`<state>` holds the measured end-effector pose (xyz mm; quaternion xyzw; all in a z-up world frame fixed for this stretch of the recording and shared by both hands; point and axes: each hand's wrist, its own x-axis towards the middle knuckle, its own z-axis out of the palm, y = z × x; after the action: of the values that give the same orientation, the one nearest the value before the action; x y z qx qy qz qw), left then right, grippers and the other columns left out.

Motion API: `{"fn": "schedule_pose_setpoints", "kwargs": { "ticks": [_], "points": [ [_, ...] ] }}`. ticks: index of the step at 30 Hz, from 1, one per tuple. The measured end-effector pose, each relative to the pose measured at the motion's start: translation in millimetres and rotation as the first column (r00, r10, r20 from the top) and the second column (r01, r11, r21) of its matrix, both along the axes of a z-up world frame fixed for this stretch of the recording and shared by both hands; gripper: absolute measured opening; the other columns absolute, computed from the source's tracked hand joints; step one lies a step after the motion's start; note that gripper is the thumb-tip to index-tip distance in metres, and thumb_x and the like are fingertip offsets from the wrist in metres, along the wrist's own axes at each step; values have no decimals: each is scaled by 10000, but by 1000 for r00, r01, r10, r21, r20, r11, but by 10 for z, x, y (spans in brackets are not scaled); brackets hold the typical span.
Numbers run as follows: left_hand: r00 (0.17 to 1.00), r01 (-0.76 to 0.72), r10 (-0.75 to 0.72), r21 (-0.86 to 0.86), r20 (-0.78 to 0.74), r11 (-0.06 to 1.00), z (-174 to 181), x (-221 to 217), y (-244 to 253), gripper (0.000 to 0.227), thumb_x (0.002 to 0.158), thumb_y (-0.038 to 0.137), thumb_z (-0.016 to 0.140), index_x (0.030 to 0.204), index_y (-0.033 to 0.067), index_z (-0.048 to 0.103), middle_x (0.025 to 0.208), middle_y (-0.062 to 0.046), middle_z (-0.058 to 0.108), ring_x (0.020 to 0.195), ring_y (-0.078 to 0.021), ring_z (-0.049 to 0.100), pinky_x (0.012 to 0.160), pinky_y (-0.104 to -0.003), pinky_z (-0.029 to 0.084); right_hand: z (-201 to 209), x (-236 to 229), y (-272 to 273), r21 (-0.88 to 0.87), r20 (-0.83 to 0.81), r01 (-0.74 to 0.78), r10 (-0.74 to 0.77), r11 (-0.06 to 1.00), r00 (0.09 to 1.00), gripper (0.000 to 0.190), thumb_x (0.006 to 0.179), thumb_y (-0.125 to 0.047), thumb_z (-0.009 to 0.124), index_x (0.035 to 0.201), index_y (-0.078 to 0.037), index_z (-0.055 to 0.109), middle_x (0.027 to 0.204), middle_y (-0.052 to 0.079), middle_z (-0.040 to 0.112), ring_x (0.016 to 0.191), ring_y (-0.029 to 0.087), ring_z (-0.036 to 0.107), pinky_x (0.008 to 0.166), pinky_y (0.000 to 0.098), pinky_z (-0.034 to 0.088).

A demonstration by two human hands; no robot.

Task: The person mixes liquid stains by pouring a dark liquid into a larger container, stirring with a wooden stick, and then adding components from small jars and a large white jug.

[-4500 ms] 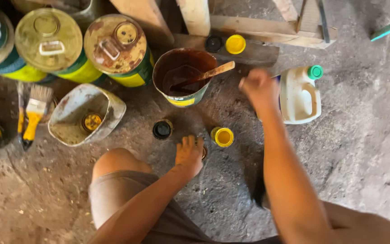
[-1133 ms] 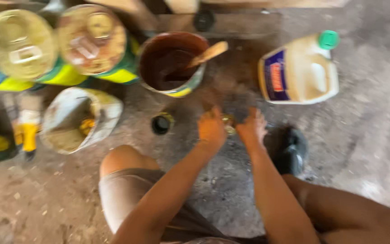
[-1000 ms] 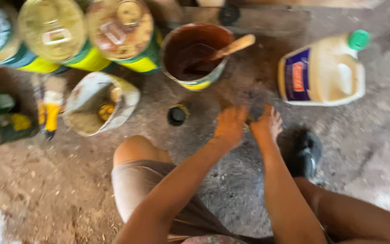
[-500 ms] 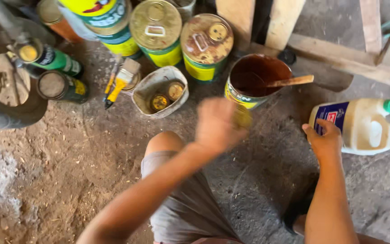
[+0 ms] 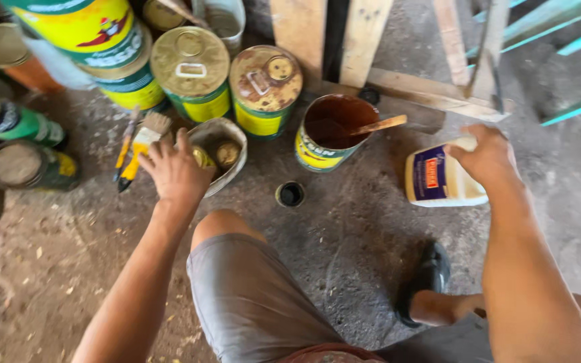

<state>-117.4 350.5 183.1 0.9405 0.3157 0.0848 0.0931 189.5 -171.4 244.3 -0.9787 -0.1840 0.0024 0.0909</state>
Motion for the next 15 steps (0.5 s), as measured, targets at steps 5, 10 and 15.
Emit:
{"fn": "schedule_pose_setpoints", "kwargs": {
  "ticks": [5, 10, 15],
  "points": [
    [904, 71, -54, -24, 424, 997, 390, 50, -417, 783, 817, 377, 831, 1436, 16, 514, 1399, -236, 536, 1309, -430, 436, 1113, -616, 290, 16, 93, 509, 167, -56, 45, -36, 985, 998, 856, 727, -291, 910, 1486, -154, 538, 1477, 234, 495, 1362, 410, 462, 1100, 451, 409],
    [731, 183, -50, -125, 680, 975, 674, 471, -1109, 675, 868, 185, 802, 1428, -19, 486, 1392, -249, 520, 1294, -439, 497, 1123, -535, 400, -443, 221, 770, 148, -76, -3, 14, 989, 997, 875, 710, -306, 915, 1480, -186, 516, 1484, 196, 527, 1387, 400, 479, 1148, 476, 411],
    [748, 252, -126, -104, 652, 962, 369, 599, -1568, 663, 860, 131, 762, 1439, -16, 475, 1401, -268, 508, 1301, -453, 487, 1119, -539, 399, -1195, 730, 850, 175, 124, -232, 212, 957, 969, 895, 722, -323, 942, 1488, -139, 517, 1476, 248, 498, 1391, 447, 422, 1161, 503, 363]
  ]
}}
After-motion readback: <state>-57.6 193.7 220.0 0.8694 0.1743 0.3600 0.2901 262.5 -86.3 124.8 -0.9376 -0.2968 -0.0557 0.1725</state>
